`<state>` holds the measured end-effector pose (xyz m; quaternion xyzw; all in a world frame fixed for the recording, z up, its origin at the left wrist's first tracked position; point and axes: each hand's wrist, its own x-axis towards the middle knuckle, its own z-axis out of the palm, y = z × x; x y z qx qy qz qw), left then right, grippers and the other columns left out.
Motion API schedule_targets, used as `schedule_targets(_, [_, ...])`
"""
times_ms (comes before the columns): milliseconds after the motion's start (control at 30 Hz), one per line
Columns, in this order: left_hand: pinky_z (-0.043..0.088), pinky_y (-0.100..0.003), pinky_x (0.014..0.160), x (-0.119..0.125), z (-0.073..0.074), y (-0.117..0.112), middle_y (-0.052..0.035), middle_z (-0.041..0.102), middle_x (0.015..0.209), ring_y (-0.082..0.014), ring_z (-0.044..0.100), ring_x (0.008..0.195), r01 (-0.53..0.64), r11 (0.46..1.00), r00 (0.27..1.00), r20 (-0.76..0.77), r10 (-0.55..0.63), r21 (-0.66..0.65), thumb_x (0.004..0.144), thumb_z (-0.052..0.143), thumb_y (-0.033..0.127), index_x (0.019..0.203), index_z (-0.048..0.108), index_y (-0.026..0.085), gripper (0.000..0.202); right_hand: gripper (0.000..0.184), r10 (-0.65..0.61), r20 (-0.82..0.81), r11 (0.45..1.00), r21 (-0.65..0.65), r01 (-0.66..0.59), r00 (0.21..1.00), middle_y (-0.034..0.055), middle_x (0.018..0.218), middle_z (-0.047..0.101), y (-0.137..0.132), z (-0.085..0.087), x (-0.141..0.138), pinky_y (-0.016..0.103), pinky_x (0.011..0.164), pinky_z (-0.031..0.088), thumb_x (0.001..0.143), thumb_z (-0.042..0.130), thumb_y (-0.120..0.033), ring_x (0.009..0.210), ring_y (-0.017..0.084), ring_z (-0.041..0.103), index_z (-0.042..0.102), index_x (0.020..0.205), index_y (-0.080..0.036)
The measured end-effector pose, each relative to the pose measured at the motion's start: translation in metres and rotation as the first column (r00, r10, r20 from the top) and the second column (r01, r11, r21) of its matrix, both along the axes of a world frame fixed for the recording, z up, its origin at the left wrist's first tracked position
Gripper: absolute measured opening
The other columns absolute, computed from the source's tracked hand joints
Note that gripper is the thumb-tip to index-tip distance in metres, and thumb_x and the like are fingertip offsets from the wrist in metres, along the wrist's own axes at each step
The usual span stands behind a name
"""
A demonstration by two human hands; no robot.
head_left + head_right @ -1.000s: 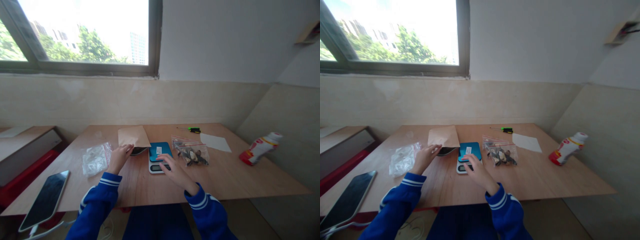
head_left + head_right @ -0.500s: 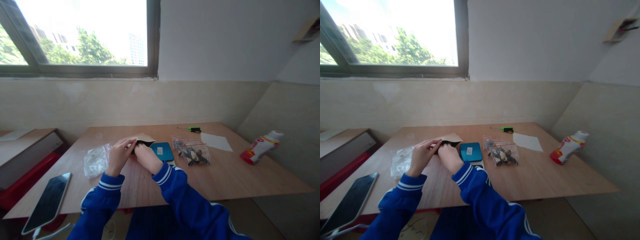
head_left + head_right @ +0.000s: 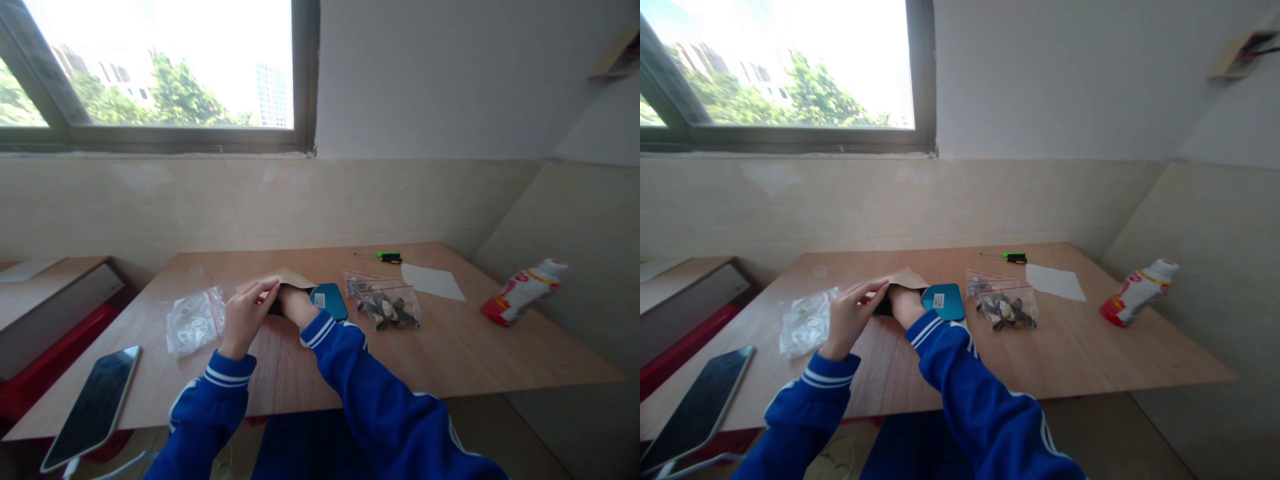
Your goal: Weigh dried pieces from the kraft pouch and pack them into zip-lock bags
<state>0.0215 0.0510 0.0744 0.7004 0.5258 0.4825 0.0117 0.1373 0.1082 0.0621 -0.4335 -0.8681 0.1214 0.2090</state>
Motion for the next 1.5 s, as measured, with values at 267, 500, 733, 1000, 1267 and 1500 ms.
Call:
schedule_targets(267, [0.049,-0.024,0.063,-0.004,0.010,0.002,-0.0012,0.074,0.088,-0.0130,0.063,0.062,-0.022,0.999,1.000,0.015,0.023,-0.049,0.086,0.056,0.043,0.092,0.073,0.024,0.027,0.023,-0.093,0.044,0.995,-0.034,0.095,0.995,0.0195,0.102,0.070,-0.046,0.036,0.026,0.039,0.079,0.053,0.089,0.051,-0.012,0.095,0.032,0.068,0.066,0.106,-0.010])
schedule_targets(500, [0.048,-0.024,0.061,-0.008,0.023,0.013,0.0006,0.075,0.083,-0.0131,0.064,0.059,-0.036,0.998,0.999,-0.010,0.035,-0.059,0.085,0.056,0.044,0.087,0.074,0.025,0.026,0.017,0.053,-0.299,0.998,-0.001,-0.056,0.953,0.0065,0.110,0.069,-0.057,0.061,0.049,0.034,0.095,0.047,0.083,0.063,-0.011,0.108,0.021,0.063,0.069,0.098,-0.019])
schedule_targets(733, [0.047,-0.024,0.060,-0.017,0.032,0.019,0.0027,0.075,0.078,-0.0148,0.066,0.061,-0.113,0.989,0.994,-0.006,0.113,-0.091,0.083,0.059,0.046,0.086,0.075,0.027,0.025,0.029,0.079,-0.761,0.923,-0.188,-0.335,0.644,0.0031,0.105,0.073,-0.050,0.060,0.093,0.032,0.087,0.054,0.073,0.075,-0.029,0.096,0.018,0.068,0.072,0.100,-0.020])
schedule_targets(1000, [0.046,-0.024,0.059,-0.017,0.031,0.020,0.0026,0.075,0.078,-0.0145,0.065,0.061,-0.127,0.988,0.992,0.018,0.129,-0.091,0.082,0.060,0.049,0.084,0.076,0.027,0.027,0.033,-0.188,-0.640,0.955,-0.295,-0.013,0.745,0.0090,0.105,0.074,-0.015,-0.005,0.142,0.033,0.086,0.054,0.074,0.072,-0.032,0.093,0.019,0.069,0.071,0.102,-0.016])
schedule_targets(1267, [0.046,-0.023,0.060,-0.019,0.031,0.017,0.0043,0.075,0.080,-0.0122,0.064,0.060,-0.092,0.991,0.996,0.006,0.093,-0.097,0.082,0.060,0.047,0.086,0.076,0.028,0.025,0.021,-0.215,-0.276,0.977,-0.059,0.207,0.937,0.0108,0.104,0.073,0.008,-0.053,0.129,0.040,0.094,0.046,0.081,0.068,-0.025,0.102,0.025,0.064,0.074,0.100,-0.018])
schedule_targets(1500, [0.046,-0.023,0.061,-0.017,0.031,0.017,0.0042,0.075,0.082,-0.0121,0.064,0.061,-0.096,0.989,0.995,0.016,0.098,-0.115,0.082,0.062,0.046,0.086,0.075,0.027,0.024,0.050,-0.231,-0.094,0.969,0.063,0.237,0.968,0.0143,0.140,0.051,0.008,-0.061,0.136,0.045,0.105,0.039,0.083,0.066,-0.026,0.126,0.029,0.049,0.055,0.132,-0.022])
